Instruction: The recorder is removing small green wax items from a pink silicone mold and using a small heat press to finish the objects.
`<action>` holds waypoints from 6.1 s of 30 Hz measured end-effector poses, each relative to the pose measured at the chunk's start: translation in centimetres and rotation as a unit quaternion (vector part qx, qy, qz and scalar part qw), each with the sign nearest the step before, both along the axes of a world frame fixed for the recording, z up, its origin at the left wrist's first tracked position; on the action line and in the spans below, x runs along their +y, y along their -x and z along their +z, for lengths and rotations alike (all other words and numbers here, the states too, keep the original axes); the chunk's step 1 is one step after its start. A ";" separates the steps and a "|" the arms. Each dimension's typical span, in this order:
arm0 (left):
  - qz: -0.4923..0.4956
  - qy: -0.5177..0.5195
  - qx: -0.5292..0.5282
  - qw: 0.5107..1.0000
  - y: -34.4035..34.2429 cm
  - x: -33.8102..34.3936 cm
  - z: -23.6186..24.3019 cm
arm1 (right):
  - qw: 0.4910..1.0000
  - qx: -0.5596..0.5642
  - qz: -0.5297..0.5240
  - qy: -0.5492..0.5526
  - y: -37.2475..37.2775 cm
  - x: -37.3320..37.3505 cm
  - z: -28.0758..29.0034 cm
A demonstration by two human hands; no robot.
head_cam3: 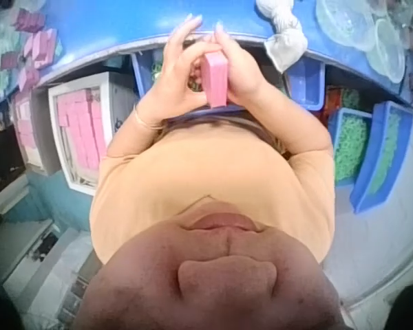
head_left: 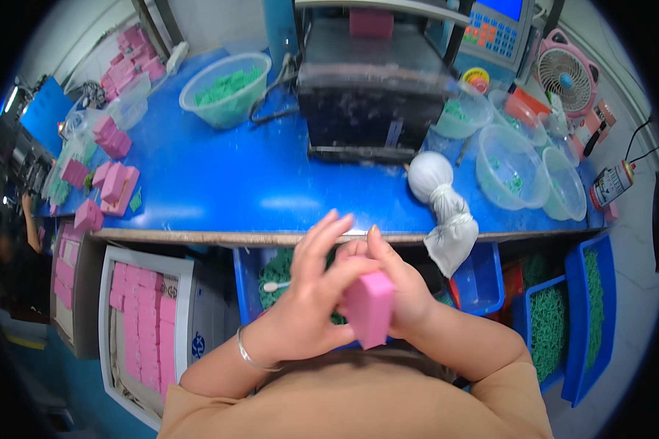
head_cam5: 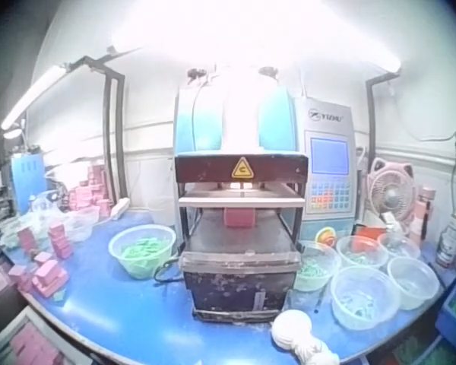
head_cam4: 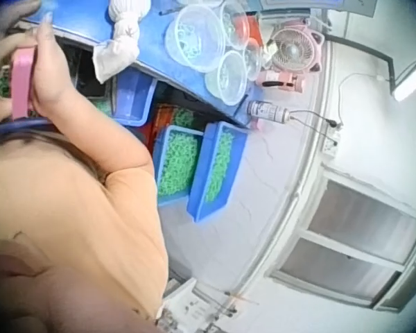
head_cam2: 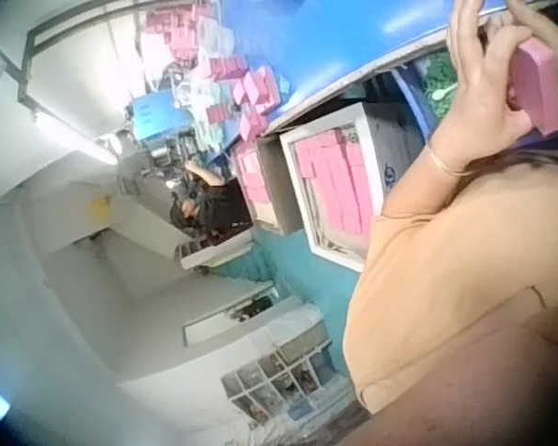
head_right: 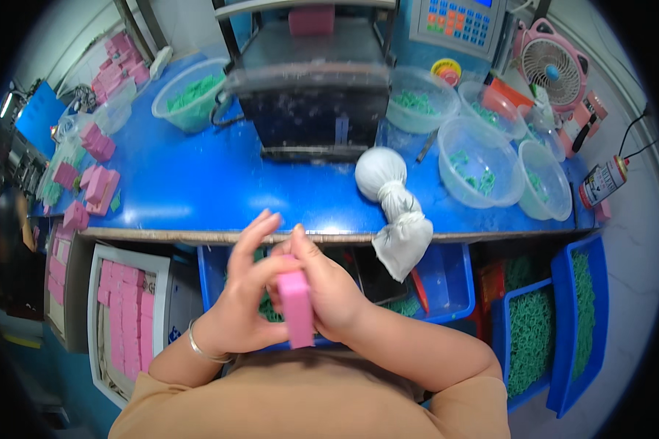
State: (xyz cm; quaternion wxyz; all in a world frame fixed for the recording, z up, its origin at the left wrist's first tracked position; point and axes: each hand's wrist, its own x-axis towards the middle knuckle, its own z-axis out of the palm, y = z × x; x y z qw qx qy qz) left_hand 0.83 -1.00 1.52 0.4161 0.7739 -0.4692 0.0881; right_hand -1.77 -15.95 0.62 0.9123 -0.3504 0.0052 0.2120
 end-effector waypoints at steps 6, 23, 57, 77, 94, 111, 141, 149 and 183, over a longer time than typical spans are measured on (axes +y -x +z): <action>-0.122 0.429 0.498 0.743 -0.9 3.2 1.2 | 0.974 -0.096 -0.166 0.125 -6.9 -5.1 8.5; 0.167 0.053 -0.077 0.981 -2.5 2.9 6.5 | 0.981 -0.061 0.182 0.015 1.4 -6.1 4.0; 0.110 -0.047 -0.056 0.991 -3.1 3.6 -0.8 | 0.974 0.040 0.206 0.081 2.8 -2.9 -4.0; 0.528 0.024 -0.158 0.834 -6.3 15.0 -1.7 | 0.998 0.024 0.000 -0.064 2.4 -3.6 -3.0; 0.723 -0.222 0.189 0.626 5.0 49.1 -14.8 | 0.999 0.020 -0.008 0.031 1.6 -2.9 -3.3; 0.816 -0.185 0.125 0.534 2.4 44.5 -15.6 | 0.999 0.035 0.041 0.006 0.7 -3.4 -3.3; 0.024 0.054 -0.245 0.968 -2.3 3.6 1.4 | 0.955 -0.191 0.148 0.170 3.8 -3.9 -3.4; 0.192 0.120 -0.010 0.974 -4.5 3.7 0.4 | 0.974 0.028 0.210 -0.085 5.1 -6.8 -0.5; 0.318 -0.173 -0.193 0.912 -4.7 2.9 -2.7 | 0.986 -0.136 -0.096 0.014 -4.2 -5.4 10.6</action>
